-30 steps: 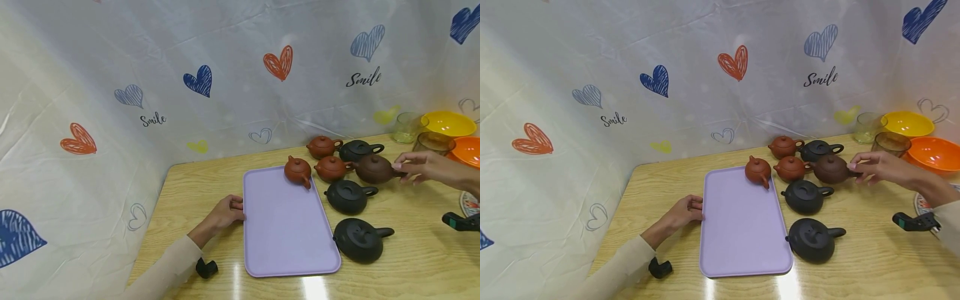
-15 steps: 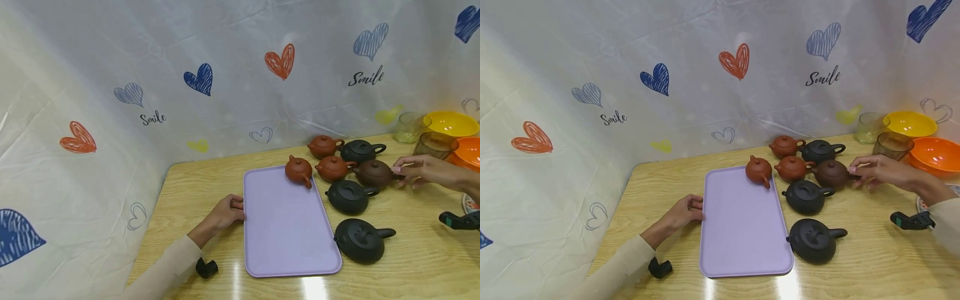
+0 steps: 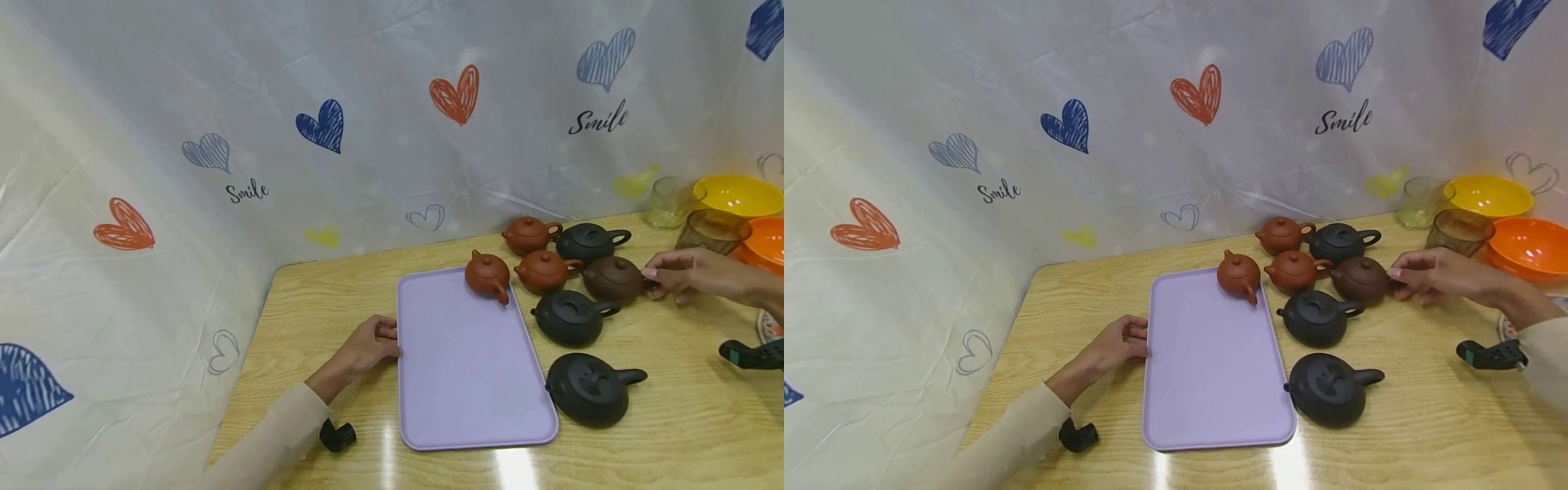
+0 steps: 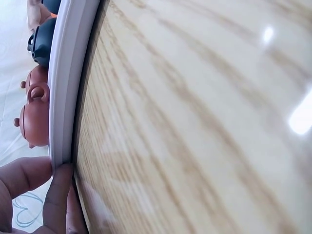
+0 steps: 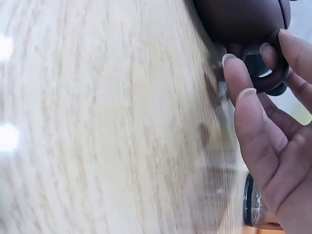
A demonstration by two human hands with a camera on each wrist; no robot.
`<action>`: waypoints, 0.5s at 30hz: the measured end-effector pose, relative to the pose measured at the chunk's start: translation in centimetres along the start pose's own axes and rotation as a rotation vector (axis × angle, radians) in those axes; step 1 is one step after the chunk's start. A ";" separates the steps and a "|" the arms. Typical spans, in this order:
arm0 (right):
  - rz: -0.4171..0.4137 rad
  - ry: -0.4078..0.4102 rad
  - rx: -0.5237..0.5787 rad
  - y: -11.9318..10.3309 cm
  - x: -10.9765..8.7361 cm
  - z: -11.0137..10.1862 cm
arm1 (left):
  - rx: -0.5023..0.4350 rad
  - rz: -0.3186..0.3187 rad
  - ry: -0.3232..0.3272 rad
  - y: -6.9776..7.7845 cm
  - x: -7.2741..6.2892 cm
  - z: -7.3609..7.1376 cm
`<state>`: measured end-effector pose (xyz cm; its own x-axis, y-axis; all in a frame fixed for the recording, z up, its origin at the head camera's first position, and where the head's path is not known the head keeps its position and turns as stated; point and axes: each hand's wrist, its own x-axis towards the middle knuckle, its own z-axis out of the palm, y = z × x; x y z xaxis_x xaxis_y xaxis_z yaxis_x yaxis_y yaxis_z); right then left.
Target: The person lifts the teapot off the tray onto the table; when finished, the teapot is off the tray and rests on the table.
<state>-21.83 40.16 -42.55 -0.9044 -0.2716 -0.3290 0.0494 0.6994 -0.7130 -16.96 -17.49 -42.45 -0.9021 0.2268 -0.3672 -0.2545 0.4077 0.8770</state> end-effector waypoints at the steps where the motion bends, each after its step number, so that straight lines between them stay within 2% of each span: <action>1: 0.000 0.007 -0.009 -0.2 0.0 0.0 | -0.002 0.000 0.000 0.0 0.0 0.0; 6: 0.013 0.063 -0.051 -0.7 -0.4 0.4 | -0.005 0.000 -0.001 0.0 -0.1 -0.1; 11: 0.057 0.163 -0.084 -0.1 -1.2 0.4 | 0.005 0.002 -0.006 0.1 -0.1 -0.1; 15: 0.042 0.249 -0.099 -0.2 -1.9 0.1 | 0.027 0.000 0.005 0.1 0.0 -0.1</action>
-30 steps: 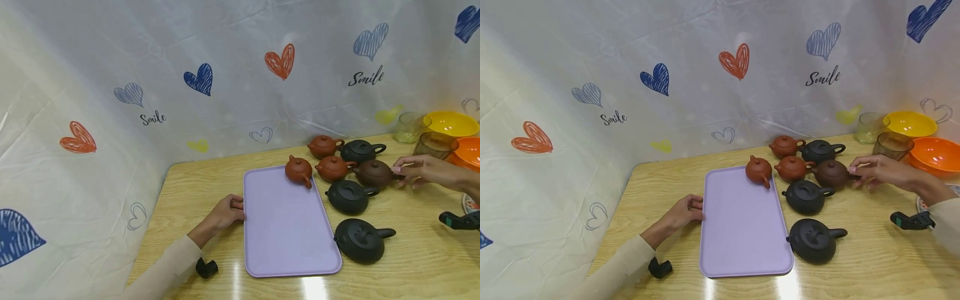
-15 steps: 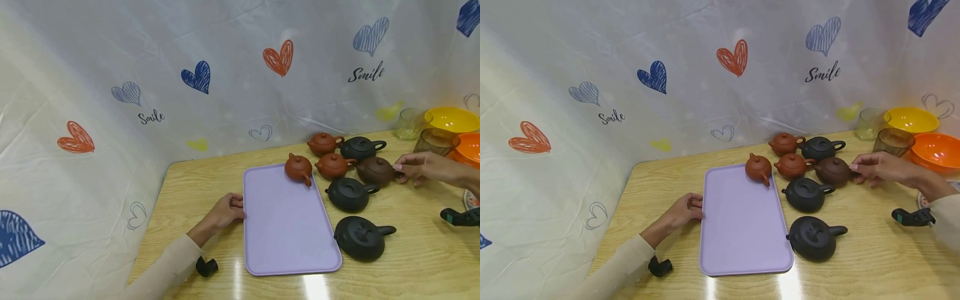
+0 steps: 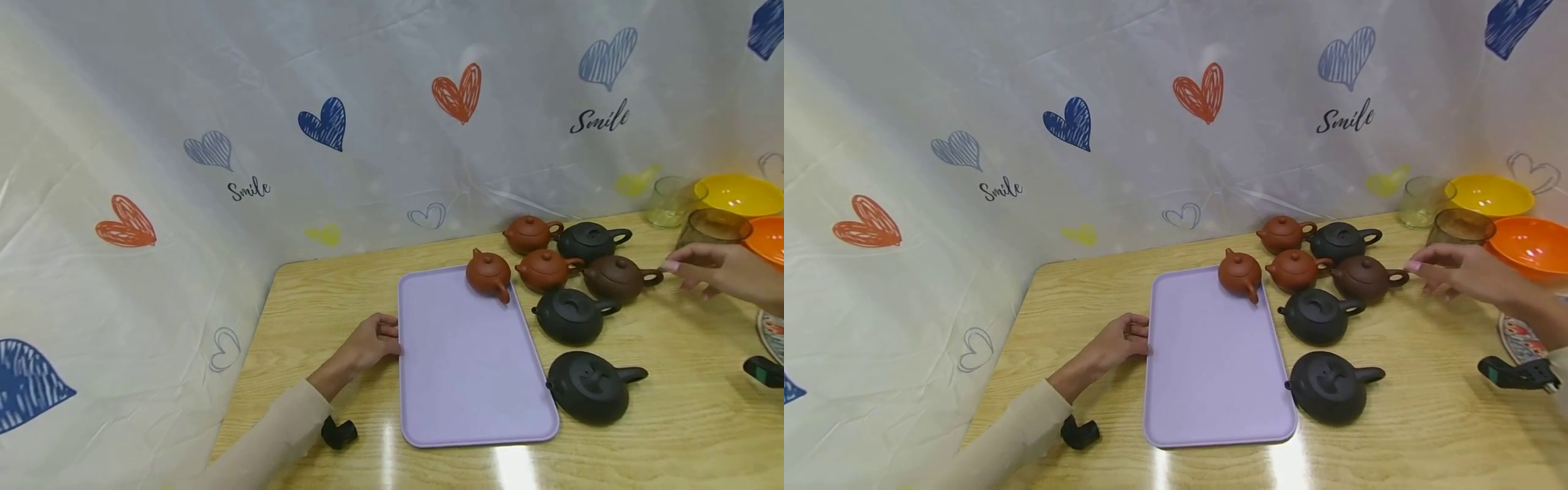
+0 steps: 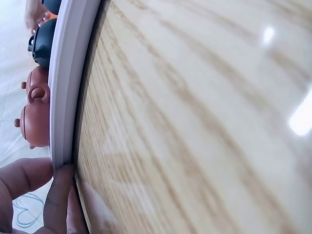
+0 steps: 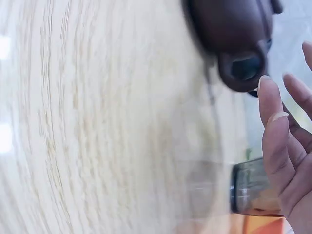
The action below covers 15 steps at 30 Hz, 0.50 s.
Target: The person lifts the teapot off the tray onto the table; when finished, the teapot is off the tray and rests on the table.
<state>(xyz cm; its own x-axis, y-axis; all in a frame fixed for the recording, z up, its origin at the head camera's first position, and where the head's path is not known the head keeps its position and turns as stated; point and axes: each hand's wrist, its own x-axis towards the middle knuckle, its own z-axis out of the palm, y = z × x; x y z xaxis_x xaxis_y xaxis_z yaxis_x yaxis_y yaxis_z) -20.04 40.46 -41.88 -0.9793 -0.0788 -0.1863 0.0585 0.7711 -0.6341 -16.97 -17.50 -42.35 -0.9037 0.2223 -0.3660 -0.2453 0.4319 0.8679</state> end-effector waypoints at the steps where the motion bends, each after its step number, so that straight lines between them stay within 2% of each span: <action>1: -0.006 0.015 -0.002 -0.2 -0.2 -0.2 | 0.001 0.001 0.003 0.1 0.0 0.0; 4: -0.031 0.033 -0.009 -1.5 -0.8 -0.5 | -0.014 -0.002 0.002 0.2 -0.1 -0.1; 8: -0.050 -0.008 -0.013 -4.5 -1.2 -0.6 | -0.005 0.002 0.003 0.3 -0.2 -0.2; 15: -0.157 -0.094 0.128 -10.1 -0.5 1.0 | -0.002 0.002 0.011 0.1 0.0 0.1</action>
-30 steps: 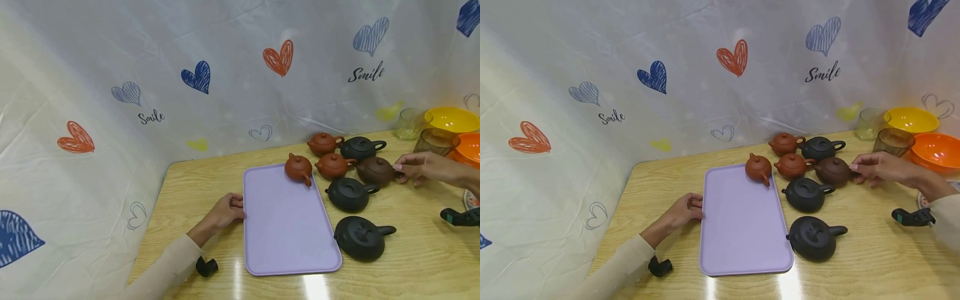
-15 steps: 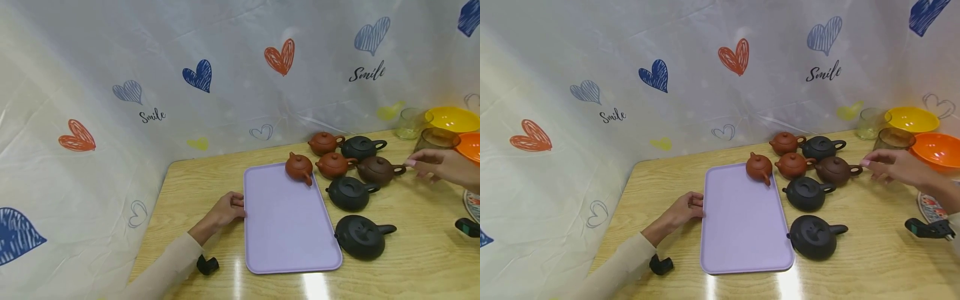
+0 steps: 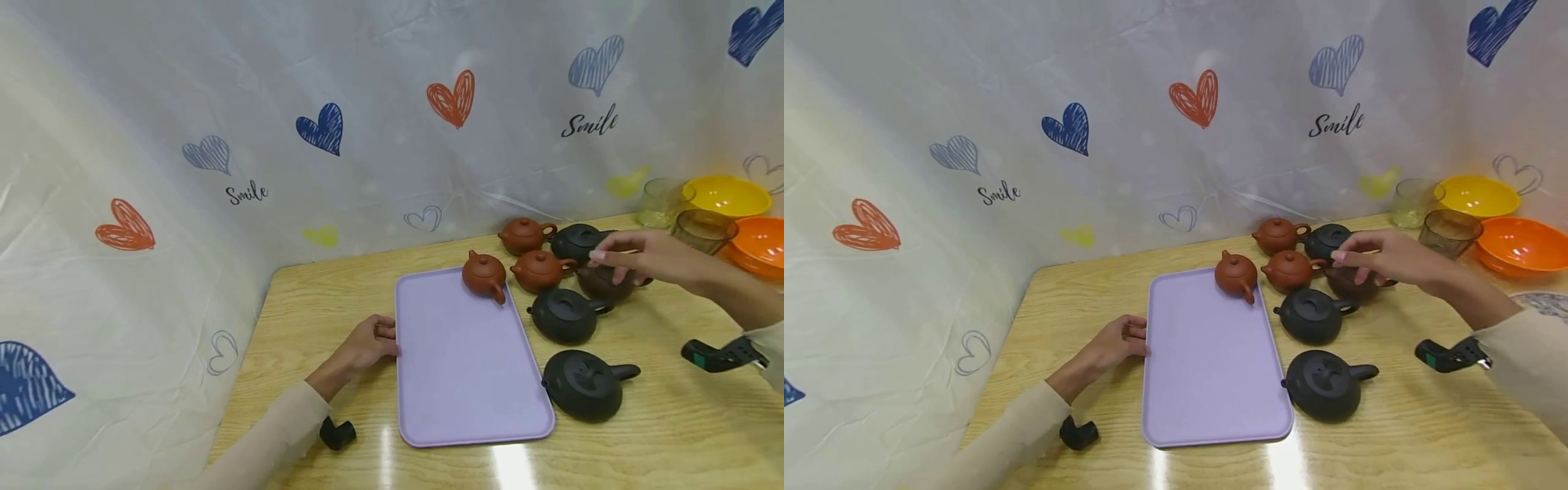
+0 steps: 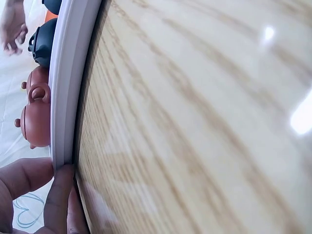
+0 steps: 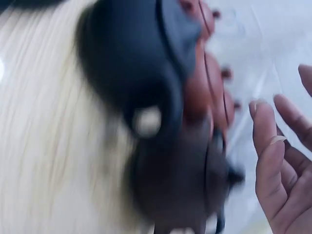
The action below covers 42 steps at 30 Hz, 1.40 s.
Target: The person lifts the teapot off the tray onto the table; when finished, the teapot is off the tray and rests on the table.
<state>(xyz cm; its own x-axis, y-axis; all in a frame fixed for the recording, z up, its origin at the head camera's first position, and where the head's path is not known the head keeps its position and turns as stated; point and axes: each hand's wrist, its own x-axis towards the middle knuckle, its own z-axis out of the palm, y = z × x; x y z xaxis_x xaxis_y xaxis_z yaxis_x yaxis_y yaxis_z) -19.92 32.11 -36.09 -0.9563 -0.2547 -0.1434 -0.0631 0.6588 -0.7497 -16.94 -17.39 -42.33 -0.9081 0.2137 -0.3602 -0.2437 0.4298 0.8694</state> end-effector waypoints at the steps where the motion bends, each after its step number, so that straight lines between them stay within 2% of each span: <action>1: -0.007 -0.017 0.013 -0.8 0.6 0.6 | -0.008 -0.002 -0.004 -0.1 0.0 0.0; 9: -0.008 -0.179 0.019 -5.7 5.2 5.2 | -0.003 0.005 -0.021 -0.1 -0.2 -0.2; 16: 0.024 -0.301 0.032 -7.7 7.2 7.4 | -0.010 -0.005 -0.027 -0.2 0.0 -0.1; 25: 0.070 -0.354 0.001 -8.6 8.1 8.1 | 0.024 -0.005 -0.019 -0.2 0.2 -0.3; 33: 0.049 -0.384 0.018 -9.0 8.5 9.3 | 0.028 -0.009 -0.018 0.0 0.0 -0.4; 42: 0.060 -0.337 0.004 -9.3 8.4 9.7 | 0.017 -0.007 -0.025 0.1 0.0 -0.4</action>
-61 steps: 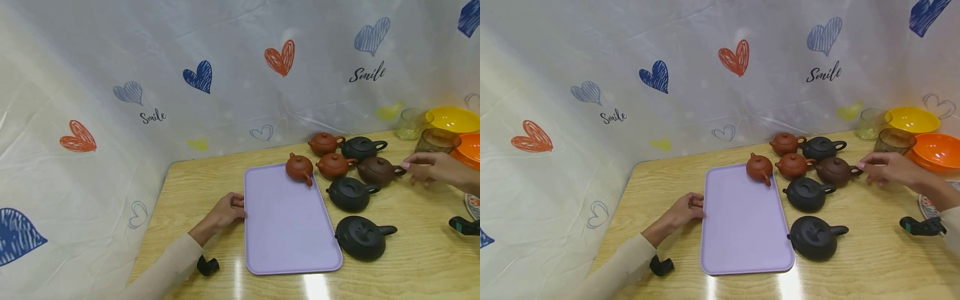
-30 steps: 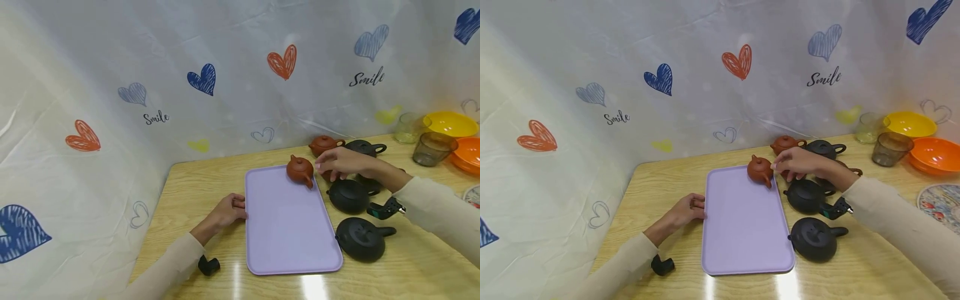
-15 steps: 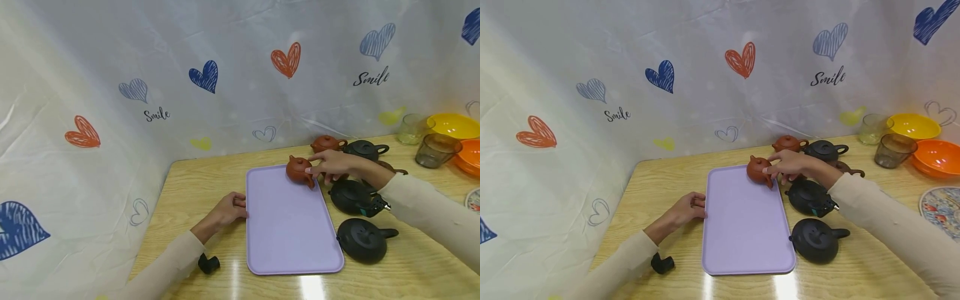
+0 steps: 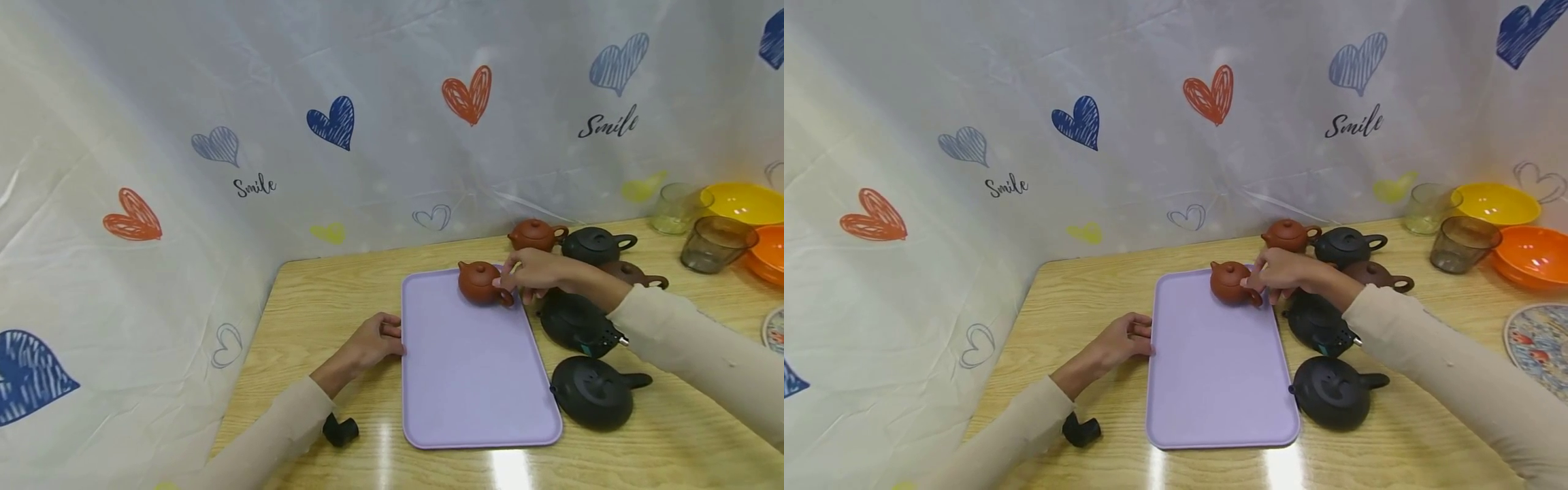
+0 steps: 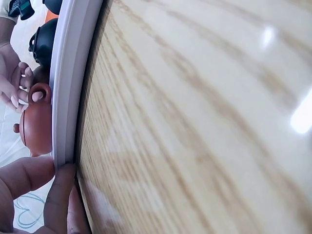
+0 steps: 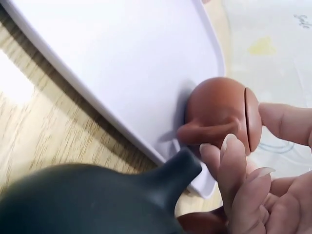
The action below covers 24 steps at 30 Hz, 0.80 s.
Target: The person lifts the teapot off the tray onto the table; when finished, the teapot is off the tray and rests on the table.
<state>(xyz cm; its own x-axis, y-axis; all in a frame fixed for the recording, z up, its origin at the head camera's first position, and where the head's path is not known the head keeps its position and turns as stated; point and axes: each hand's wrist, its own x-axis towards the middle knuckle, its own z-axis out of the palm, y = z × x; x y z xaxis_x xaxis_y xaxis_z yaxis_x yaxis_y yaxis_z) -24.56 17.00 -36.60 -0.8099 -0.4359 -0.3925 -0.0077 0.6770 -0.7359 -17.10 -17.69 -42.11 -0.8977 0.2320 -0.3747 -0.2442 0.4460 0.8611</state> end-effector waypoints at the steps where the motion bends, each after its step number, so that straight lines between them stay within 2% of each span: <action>1: 0.005 0.004 -0.007 -0.1 0.0 0.0 | -0.003 -0.001 0.001 0.0 0.0 0.0; 10: 0.011 -0.007 -0.063 -0.2 0.2 0.6 | 0.007 0.004 0.000 0.1 -0.1 0.0; 19: 0.002 -0.024 -0.030 0.0 0.5 1.4 | 0.028 0.005 0.013 0.1 0.0 0.1; 24: 0.005 0.002 -0.003 0.2 0.5 1.6 | 0.045 0.002 0.016 0.0 0.0 0.0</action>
<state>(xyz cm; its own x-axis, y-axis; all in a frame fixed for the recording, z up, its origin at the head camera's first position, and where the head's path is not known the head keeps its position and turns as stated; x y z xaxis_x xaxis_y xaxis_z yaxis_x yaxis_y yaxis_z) -24.03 15.96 -37.77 -0.8108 -0.4316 -0.3953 -0.0054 0.6809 -0.7324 -17.12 -17.63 -42.12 -0.9039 0.2191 -0.3674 -0.2262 0.4843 0.8452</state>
